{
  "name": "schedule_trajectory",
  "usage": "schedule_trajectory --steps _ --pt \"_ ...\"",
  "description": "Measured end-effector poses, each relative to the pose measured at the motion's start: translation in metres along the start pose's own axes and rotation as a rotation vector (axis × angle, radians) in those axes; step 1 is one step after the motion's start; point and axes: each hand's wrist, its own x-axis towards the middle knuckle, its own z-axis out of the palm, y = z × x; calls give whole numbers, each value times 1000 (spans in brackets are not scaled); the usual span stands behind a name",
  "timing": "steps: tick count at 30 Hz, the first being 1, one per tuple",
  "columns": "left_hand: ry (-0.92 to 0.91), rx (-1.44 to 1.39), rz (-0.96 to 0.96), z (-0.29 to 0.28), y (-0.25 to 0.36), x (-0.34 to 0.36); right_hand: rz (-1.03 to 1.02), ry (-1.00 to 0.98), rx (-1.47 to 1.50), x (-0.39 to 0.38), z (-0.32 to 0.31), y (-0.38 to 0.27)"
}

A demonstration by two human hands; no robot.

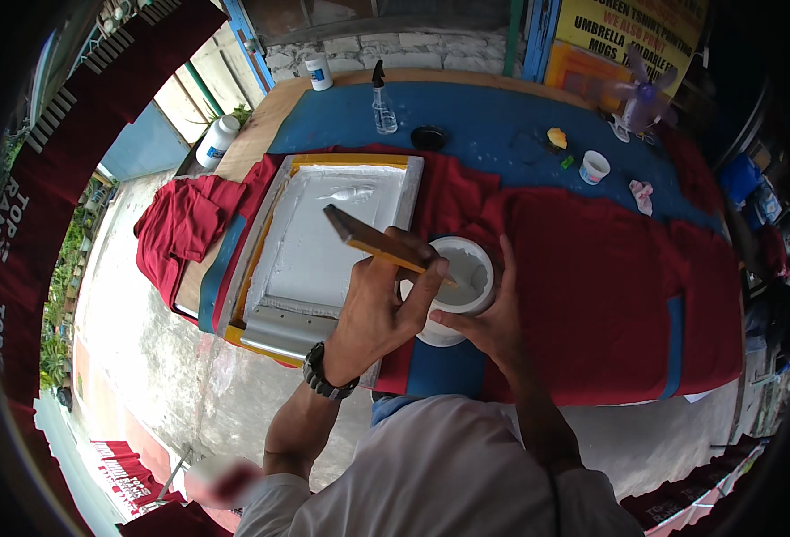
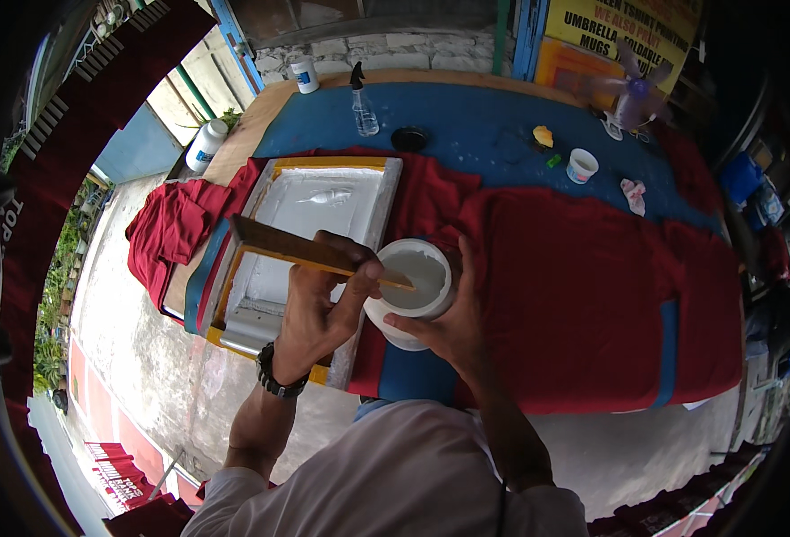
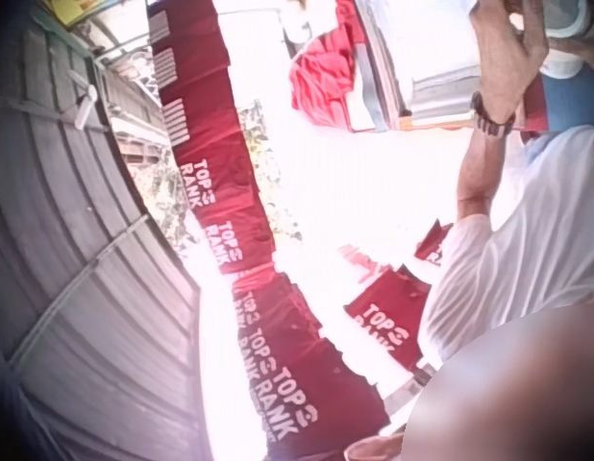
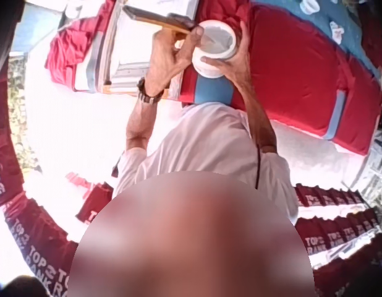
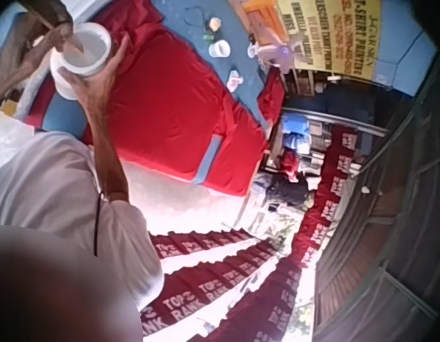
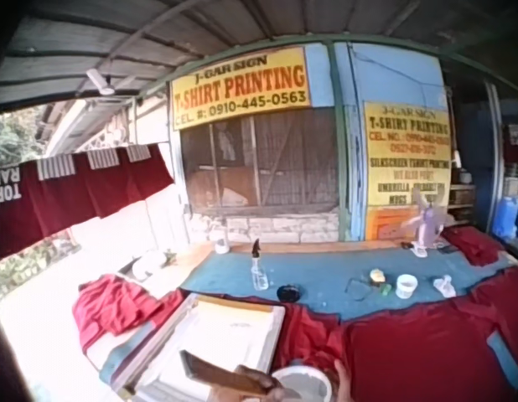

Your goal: The person scoops white ink from a container and spreads it evenly across a screen-printing frame using a squeegee. They repeatedly reload the squeegee and smooth the ink layer over the screen surface.

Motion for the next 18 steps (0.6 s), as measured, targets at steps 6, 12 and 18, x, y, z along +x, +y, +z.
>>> schedule_trajectory --steps 6,12,18 --pt "-43 -33 -17 7 -2 18 -21 129 3 -8 14 5" --pt "133 -80 132 -40 47 -4 -12 147 -74 -3 13 5" --pt "282 -279 181 -52 65 -32 38 125 -78 -1 12 -1"
